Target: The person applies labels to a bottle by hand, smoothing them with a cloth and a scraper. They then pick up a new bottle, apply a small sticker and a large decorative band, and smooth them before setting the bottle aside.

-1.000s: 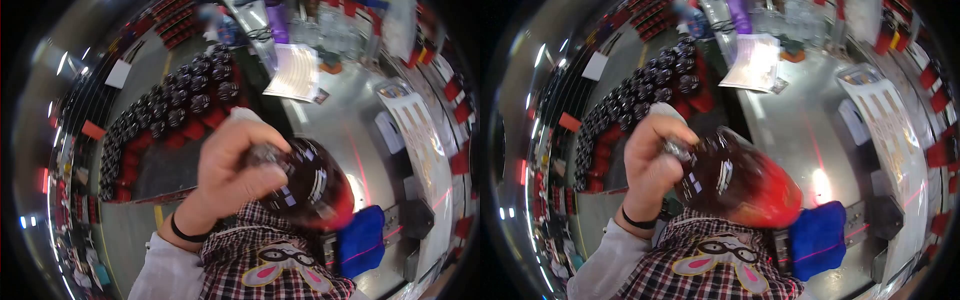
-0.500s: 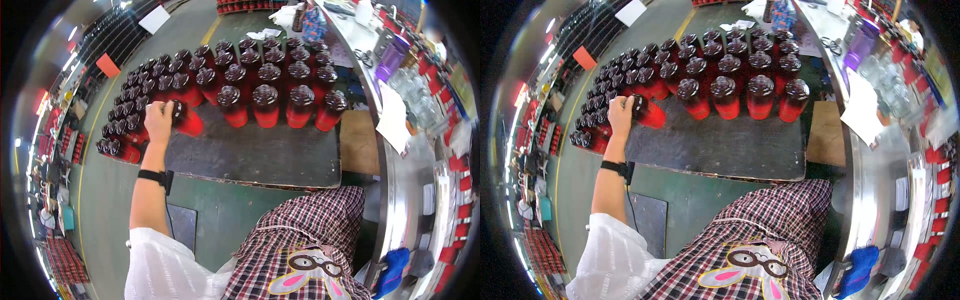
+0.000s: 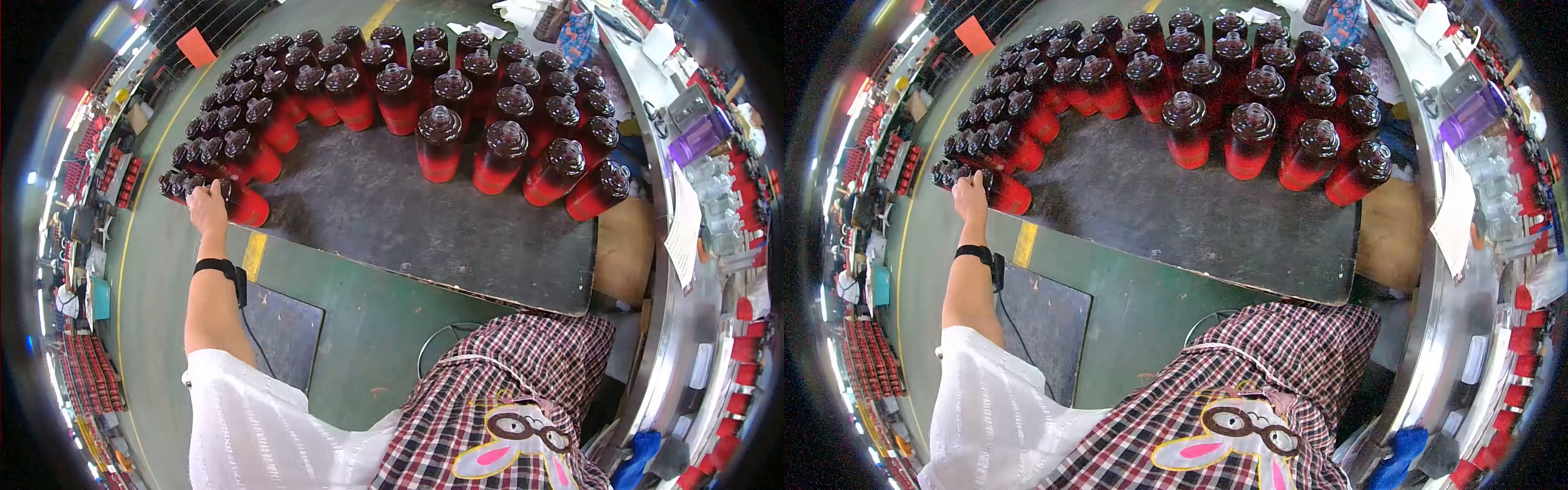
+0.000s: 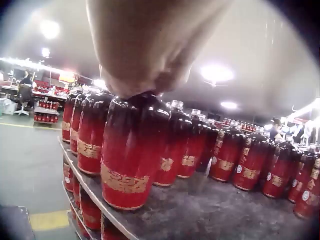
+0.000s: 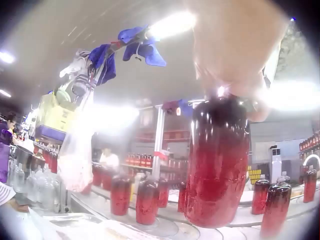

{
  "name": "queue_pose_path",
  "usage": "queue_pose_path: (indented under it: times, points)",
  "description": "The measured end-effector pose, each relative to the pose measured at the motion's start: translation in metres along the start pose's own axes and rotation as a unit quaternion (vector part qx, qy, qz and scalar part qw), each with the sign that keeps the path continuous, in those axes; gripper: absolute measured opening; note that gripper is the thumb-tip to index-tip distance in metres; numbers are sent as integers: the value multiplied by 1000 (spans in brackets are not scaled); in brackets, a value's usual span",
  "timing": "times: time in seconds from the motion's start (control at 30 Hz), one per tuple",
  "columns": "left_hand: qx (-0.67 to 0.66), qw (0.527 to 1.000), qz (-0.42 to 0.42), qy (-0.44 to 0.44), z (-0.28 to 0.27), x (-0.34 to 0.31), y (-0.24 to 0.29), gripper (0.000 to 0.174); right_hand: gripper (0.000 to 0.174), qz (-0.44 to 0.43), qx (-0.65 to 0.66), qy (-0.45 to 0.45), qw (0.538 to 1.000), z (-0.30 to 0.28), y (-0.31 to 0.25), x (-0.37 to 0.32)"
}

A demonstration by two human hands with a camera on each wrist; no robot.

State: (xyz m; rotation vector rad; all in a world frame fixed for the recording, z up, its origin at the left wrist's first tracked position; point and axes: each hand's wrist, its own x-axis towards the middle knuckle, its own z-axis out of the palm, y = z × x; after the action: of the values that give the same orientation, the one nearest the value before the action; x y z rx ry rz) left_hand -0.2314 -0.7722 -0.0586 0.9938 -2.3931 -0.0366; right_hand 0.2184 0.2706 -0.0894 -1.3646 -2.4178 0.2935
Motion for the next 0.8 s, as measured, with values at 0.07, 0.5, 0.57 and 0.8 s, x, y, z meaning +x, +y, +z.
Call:
queue_pose_path:
  times: [0.07,0.5,0.57,0.8]
  points:
    - [2,1000,-13,12,6,7,-5,50,42,0,3,4,1000,-4,2,5]
    - [46,995,-78,-35,13,31,10,64,36,-23,33,79,996,-85,16,71]
    - [136,987,83,-22,48,60,-34,63,35,-47,45,118,991,-132,28,115]
    - [10,960,206,191,6,-17,115,43,32,-61,8,273,960,-294,-20,156]
